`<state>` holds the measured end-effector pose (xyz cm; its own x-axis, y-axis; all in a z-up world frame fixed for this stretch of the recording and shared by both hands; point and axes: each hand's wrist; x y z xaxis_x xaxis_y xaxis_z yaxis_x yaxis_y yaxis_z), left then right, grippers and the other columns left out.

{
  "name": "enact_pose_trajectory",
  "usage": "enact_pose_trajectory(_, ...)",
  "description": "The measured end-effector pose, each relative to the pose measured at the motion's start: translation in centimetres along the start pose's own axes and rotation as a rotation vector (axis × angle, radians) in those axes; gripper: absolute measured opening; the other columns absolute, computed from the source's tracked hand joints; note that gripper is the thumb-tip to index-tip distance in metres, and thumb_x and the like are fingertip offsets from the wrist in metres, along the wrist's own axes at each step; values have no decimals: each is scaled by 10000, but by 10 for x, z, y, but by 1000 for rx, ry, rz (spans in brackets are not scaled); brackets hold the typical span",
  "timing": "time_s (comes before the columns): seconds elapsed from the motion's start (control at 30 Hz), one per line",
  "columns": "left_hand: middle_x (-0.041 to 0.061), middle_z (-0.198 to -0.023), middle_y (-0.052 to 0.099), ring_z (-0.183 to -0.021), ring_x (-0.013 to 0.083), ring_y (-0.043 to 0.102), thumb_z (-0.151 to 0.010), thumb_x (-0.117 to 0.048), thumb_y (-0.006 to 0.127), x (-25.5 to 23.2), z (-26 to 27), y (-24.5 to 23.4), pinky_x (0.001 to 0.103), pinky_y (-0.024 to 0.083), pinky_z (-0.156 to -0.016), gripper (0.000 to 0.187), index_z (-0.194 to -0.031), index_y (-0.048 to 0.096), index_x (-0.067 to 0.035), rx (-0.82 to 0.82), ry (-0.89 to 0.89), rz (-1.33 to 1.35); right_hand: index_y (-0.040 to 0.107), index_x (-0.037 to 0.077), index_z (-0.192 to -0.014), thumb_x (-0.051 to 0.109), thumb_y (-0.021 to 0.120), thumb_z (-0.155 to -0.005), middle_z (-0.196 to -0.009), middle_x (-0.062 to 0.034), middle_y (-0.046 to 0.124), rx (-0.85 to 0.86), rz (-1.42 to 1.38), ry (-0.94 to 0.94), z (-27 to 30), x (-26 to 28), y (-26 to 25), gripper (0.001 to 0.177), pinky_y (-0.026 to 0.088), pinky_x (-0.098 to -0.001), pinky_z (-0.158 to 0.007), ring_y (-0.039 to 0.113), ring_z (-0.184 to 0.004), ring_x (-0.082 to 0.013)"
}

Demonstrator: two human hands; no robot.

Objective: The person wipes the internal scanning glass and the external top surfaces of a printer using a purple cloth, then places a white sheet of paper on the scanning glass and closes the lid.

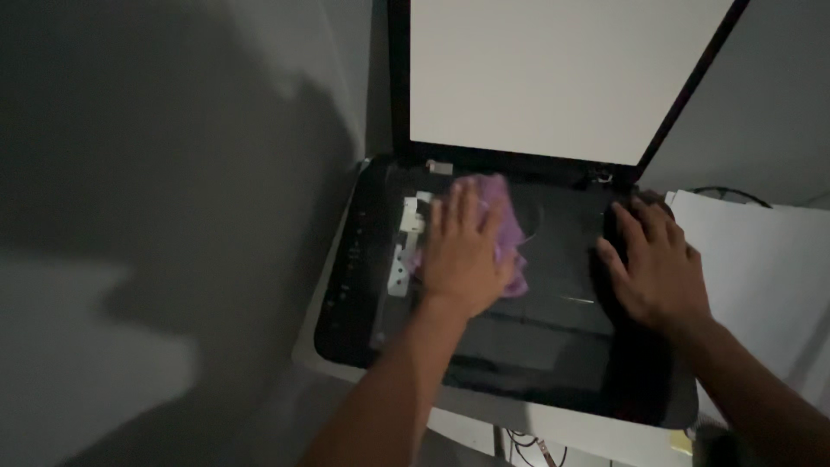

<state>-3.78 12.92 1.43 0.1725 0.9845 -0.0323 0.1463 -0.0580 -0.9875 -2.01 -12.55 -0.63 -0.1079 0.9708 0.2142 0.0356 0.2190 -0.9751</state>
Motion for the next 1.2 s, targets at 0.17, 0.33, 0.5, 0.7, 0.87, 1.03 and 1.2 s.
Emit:
enact_pose_trajectory(0.17, 207, -1679, 108, -1553, 371, 97, -925, -596, 537, -20, -5, 4, 535, 106, -1247, 822, -1584, 263, -188, 161, 322, 120, 346, 210, -1585, 543, 386, -1001, -1629, -134, 309, -18, -23, 43, 0, 2, 1, 673, 283, -627, -1149, 259, -1503, -385)
enact_pose_trajectory(0.33, 177, -1686, 145, -1565, 351, 134, -927, -491, 621, -2, -26, 0, 536, 137, -1265, 796, -1599, 283, -232, 142, 533, 146, 324, 232, -1599, 538, 403, -987, -1577, -181, 334, 15, -48, 116, -14, 6, -14, 689, 314, -607, -1137, 305, -1457, -415)
enact_pose_trajectory(0.5, 159, -1678, 230, -1533, 388, 252, -899, -316, 685, 47, -36, 0, 506, 317, -1225, 754, -1579, 360, -273, 87, 162, 329, 297, 147, -1586, 422, 509, -993, -1625, -250, 260, -117, -237, 3, -33, 12, -42, 688, 371, -580, -1118, 345, -1443, -452)
enact_pose_trajectory(0.7, 146, -1641, 256, -1489, 370, 323, -976, -356, 635, 69, -48, -6, 537, 481, -1044, 632, -1540, 374, -241, 111, 127, 253, 211, 187, -1635, 362, 586, -947, -1693, -247, 90, -271, 12, -154, -70, 21, -76, 804, 299, -579, -1167, 252, -1495, -450)
enact_pose_trajectory(0.87, 193, -1627, 251, -1445, 386, 373, -943, -259, 699, 62, -70, -33, 493, 547, -1020, 734, -1582, 340, -239, -140, 141, 319, 149, 233, -1616, 378, 617, -913, -1684, -191, 33, -230, 167, -228, -101, 22, -97, 857, 241, -569, -1188, 145, -1539, -371)
enact_pose_trajectory(1.03, 132, -1677, 223, -1534, 431, 318, -907, -230, 789, 48, -111, -56, 599, 420, -1238, 870, -1622, 295, -246, -752, 237, 190, 141, 255, -1607, 365, 667, -855, -1695, -164, 25, -236, 213, -226, -107, 18, -91, 924, 248, -562, -1197, 113, -1556, -340)
enact_pose_trajectory(1.2, 151, -1727, -24, -1561, 508, 32, -841, -197, 761, 26, -135, -55, 724, 74, -1152, 1007, -1639, 166, -350, -185, -113, 167, 107, 302, -1654, 371, 712, -828, -1684, -159, -5, -175, 269, -146, -110, 22, -87, 1026, 238, -559, -1198, 90, -1550, -342)
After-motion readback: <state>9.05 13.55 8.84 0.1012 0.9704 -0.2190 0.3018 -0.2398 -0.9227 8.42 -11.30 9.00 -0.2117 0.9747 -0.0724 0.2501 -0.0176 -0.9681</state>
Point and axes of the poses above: each hand's wrist, its own z-axis away from the middle knuckle, its own y-axis out of the palm, x = y × z
